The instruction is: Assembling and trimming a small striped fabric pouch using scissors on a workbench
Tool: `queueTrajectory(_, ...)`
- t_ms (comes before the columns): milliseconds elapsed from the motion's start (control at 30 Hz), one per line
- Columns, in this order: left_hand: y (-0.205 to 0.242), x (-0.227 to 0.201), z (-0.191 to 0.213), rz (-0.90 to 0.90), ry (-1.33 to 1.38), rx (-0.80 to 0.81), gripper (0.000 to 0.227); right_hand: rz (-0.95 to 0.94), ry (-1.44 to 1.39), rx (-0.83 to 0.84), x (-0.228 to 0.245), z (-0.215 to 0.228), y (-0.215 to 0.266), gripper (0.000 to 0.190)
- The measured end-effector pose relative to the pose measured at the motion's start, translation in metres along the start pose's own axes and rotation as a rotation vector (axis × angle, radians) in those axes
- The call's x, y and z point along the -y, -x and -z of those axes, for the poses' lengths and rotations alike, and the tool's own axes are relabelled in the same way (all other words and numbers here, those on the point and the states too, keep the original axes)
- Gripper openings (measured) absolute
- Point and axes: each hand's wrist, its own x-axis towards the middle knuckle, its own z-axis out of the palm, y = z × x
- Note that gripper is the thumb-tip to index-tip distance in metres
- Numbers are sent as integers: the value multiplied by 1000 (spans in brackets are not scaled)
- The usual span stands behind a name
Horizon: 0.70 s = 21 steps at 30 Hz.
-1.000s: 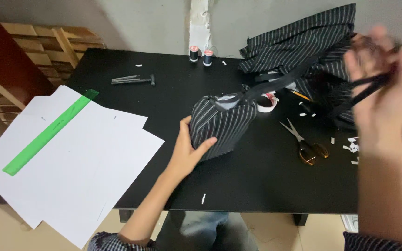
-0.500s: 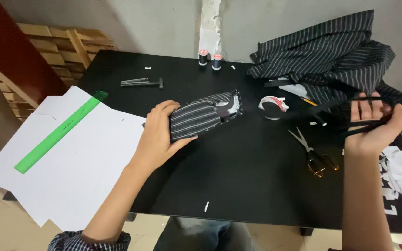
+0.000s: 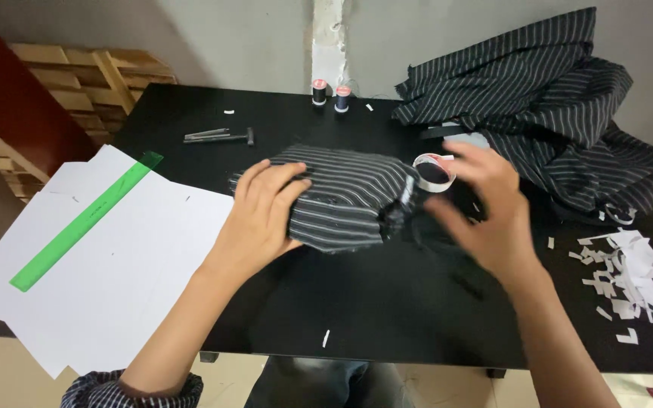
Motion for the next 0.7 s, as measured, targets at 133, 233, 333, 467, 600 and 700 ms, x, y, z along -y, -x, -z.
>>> queueTrajectory(133,-10,-16,13,-67,197,140,52,429,76,138,38,5,-15,30)
queueTrajectory(233,-7,-22,16,-165,137,164,47,420,-155,82,65,11,-27,30)
queueTrajectory(333,-8,-26,24,-217,136,192,71,254,-291,142,65,15,-25,13)
queueTrajectory(467,-13,-32,33,-209,110,181,76,248,-320,119,69,20,-21,13)
queueTrajectory(600,-21,-38,41,-222,88,156,64,346,-285,71,70,22,-16,15)
queueTrajectory(700,-19,-39,40,-224,99,173,67,411,-247,64,70,26,-14,15)
